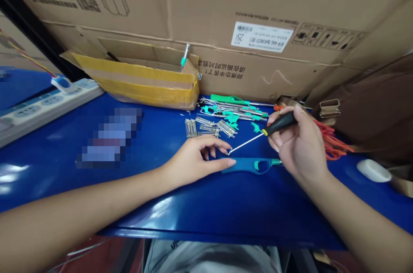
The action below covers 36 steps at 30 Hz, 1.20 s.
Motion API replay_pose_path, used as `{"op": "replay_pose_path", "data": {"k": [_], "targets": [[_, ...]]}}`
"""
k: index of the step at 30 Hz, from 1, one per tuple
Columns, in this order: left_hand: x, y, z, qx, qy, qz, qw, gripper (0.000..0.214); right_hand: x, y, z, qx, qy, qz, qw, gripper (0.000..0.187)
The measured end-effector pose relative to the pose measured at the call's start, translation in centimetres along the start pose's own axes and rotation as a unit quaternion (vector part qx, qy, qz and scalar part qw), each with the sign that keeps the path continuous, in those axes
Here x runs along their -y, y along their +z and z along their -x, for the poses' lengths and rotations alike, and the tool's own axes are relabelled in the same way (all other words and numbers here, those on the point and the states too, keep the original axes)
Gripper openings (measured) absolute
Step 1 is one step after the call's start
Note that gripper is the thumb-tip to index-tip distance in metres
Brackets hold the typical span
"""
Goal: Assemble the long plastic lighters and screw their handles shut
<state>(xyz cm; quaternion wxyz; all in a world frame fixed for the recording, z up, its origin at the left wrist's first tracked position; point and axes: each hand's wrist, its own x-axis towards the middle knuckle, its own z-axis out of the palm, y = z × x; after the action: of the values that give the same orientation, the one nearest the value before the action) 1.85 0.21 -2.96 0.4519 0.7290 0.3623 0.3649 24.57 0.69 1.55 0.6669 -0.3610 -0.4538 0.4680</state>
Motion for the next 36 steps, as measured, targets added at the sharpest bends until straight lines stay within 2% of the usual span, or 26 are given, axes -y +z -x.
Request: {"op": "replay_pose_path", "data": {"k": [3, 7, 13, 24, 28, 31, 34, 36], "targets": [[-0.5, 0.1, 0.1, 0.014, -0.026, 0.056, 0.998, 0.025, -0.1, -0.2, 0.0, 0.007, 0.021, -0.008, 1.000, 0.025], [-1.1, 0.1, 0.4, 0.008, 0.024, 0.035, 0.999, 0.009, 0.0, -0.4, 0.0, 0.016, 0.029, -0.012, 0.999, 0.024], [-1.3, 0.0, 0.5, -0.002, 0.071, -0.008, 0.997, 0.006, 0.1, -0.3, 0.2, 0.022, 0.029, -0.002, 0.999, 0.022], [-1.5, -0.1, 0.4, 0.004, 0.088, -0.034, 0.996, 0.006, 0.7, -0.3, 0.8, 0.030, -0.013, 0.042, 0.999, 0.020], [-1.3, -0.1, 0.4, -0.001, 0.084, -0.043, 0.996, 0.007, 0.9, -0.3, 1.2, 0.061, -0.041, 0.056, 0.996, 0.007], [-1.2, -0.1, 0.4, 0.006, 0.089, -0.047, 0.995, 0.008, 0.9, -0.3, 1.5, 0.086, -0.057, 0.064, 0.993, 0.009], [-0.9, -0.2, 0.4, 0.022, 0.093, -0.068, 0.993, 0.010, 0.9, -0.3, 1.7, 0.076, -0.087, 0.088, 0.989, 0.006], [-0.6, -0.3, 0.4, 0.039, 0.097, -0.111, 0.988, 0.022, 0.9, -0.2, 1.8, 0.059, -0.106, 0.115, 0.986, 0.005]]}}
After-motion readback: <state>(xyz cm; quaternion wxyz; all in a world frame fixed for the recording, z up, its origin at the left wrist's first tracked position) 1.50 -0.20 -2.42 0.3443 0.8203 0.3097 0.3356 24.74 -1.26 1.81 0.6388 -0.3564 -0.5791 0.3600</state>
